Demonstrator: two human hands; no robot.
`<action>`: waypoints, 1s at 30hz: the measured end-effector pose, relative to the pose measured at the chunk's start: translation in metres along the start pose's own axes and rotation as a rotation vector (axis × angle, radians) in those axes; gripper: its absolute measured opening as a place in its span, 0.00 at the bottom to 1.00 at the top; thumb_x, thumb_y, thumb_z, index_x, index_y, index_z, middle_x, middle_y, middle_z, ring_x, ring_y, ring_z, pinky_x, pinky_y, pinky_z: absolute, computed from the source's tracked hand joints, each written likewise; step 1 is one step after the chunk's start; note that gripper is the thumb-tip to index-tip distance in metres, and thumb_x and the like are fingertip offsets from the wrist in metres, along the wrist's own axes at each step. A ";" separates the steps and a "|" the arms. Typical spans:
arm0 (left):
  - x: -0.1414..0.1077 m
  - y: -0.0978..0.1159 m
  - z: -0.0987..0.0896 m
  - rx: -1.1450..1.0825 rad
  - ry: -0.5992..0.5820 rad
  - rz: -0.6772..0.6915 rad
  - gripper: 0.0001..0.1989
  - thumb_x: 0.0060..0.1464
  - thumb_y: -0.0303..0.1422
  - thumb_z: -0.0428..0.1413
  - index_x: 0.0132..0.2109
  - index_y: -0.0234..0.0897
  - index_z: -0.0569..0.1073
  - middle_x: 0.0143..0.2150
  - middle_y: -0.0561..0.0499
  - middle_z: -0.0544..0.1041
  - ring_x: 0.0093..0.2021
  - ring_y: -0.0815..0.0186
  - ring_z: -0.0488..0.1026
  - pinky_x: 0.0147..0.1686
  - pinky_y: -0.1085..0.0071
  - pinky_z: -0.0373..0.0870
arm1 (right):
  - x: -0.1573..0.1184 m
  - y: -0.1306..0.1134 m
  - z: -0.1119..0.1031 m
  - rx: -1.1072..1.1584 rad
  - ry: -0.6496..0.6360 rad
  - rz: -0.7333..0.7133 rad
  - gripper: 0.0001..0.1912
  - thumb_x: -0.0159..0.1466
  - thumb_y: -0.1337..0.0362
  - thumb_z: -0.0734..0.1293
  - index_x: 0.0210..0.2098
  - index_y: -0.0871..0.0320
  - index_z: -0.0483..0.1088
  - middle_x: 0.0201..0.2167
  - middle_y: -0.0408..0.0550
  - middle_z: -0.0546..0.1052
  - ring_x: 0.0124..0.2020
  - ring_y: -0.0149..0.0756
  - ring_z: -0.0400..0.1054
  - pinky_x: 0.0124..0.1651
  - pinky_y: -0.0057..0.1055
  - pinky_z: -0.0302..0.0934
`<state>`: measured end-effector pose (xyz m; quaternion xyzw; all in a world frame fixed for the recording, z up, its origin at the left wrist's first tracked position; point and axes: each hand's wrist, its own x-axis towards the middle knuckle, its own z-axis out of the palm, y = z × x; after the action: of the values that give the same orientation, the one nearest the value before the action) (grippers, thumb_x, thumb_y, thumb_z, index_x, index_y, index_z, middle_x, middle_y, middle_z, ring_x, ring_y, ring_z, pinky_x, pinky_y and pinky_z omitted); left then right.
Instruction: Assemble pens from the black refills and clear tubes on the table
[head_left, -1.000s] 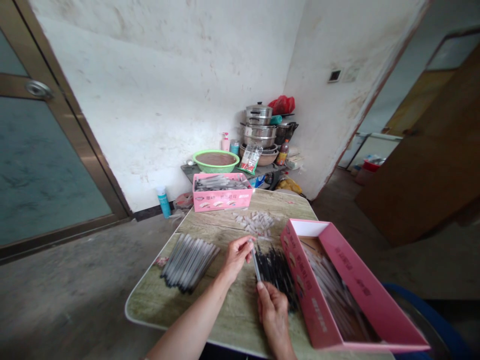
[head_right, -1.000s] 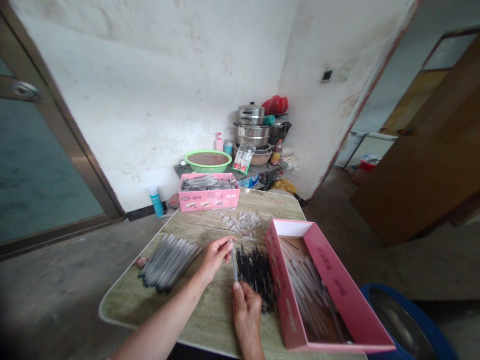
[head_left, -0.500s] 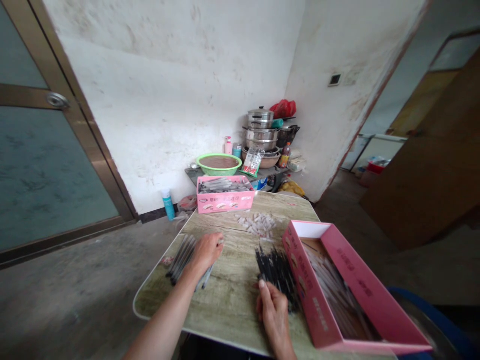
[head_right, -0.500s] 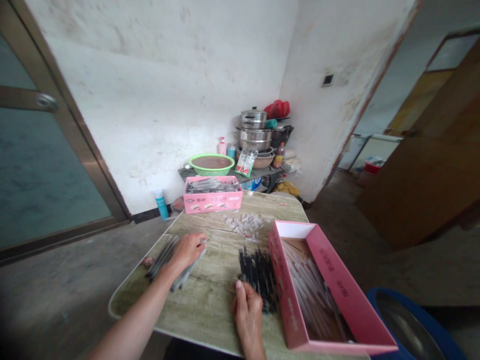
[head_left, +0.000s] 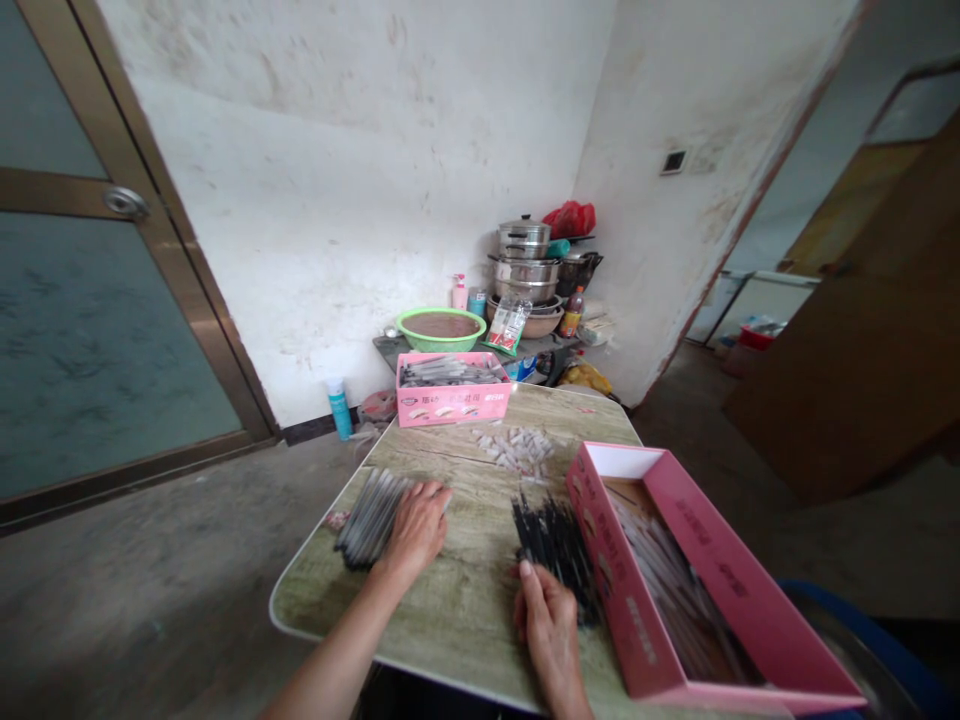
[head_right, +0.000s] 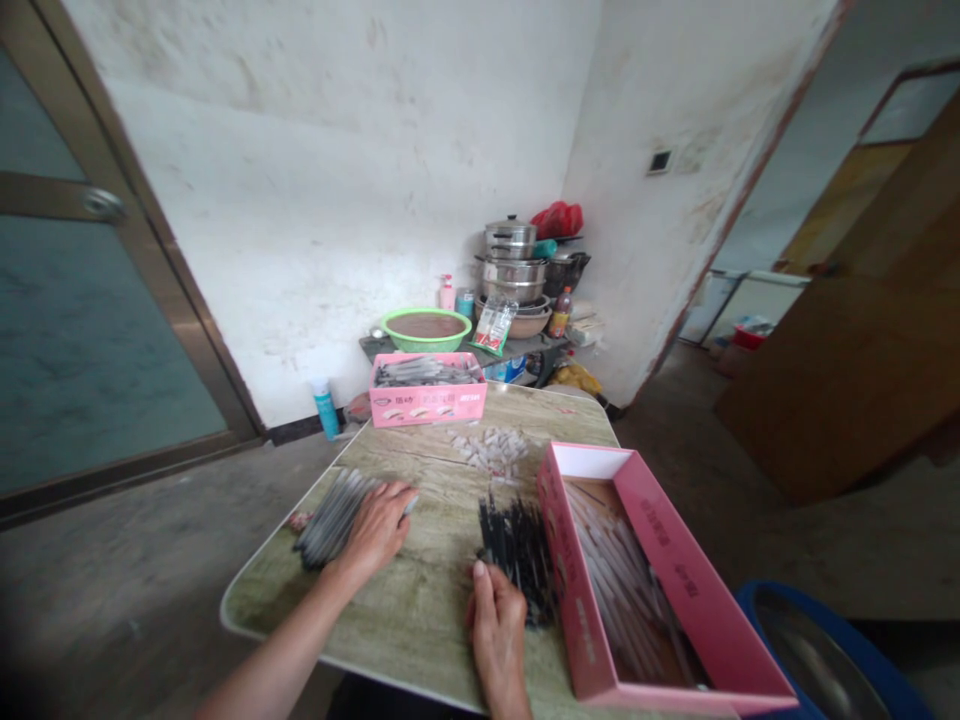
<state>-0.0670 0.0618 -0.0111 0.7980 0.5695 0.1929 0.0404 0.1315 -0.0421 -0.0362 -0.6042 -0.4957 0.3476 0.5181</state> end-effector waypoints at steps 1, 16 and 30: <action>0.001 -0.003 0.000 -0.003 -0.001 -0.001 0.22 0.51 0.24 0.51 0.53 0.41 0.71 0.49 0.45 0.72 0.49 0.56 0.65 0.51 0.61 0.57 | 0.000 0.000 0.000 -0.002 -0.001 0.002 0.26 0.65 0.47 0.58 0.17 0.56 0.61 0.11 0.38 0.61 0.14 0.29 0.56 0.20 0.25 0.50; 0.011 -0.010 -0.003 -0.043 0.007 -0.013 0.23 0.52 0.23 0.52 0.55 0.41 0.70 0.54 0.45 0.71 0.54 0.57 0.64 0.54 0.61 0.56 | 0.003 0.009 0.001 0.037 -0.003 0.009 0.24 0.65 0.47 0.58 0.20 0.57 0.61 0.12 0.37 0.62 0.13 0.27 0.55 0.16 0.23 0.47; 0.100 0.052 0.058 -0.354 -0.043 0.143 0.16 0.50 0.21 0.53 0.47 0.33 0.73 0.48 0.41 0.74 0.53 0.59 0.68 0.56 0.64 0.57 | 0.003 0.009 0.002 0.026 0.002 -0.002 0.24 0.65 0.49 0.58 0.19 0.57 0.61 0.11 0.37 0.61 0.13 0.27 0.55 0.17 0.23 0.49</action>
<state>0.0274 0.1455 -0.0237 0.8210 0.4674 0.2752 0.1783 0.1322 -0.0385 -0.0448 -0.5974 -0.4912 0.3528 0.5266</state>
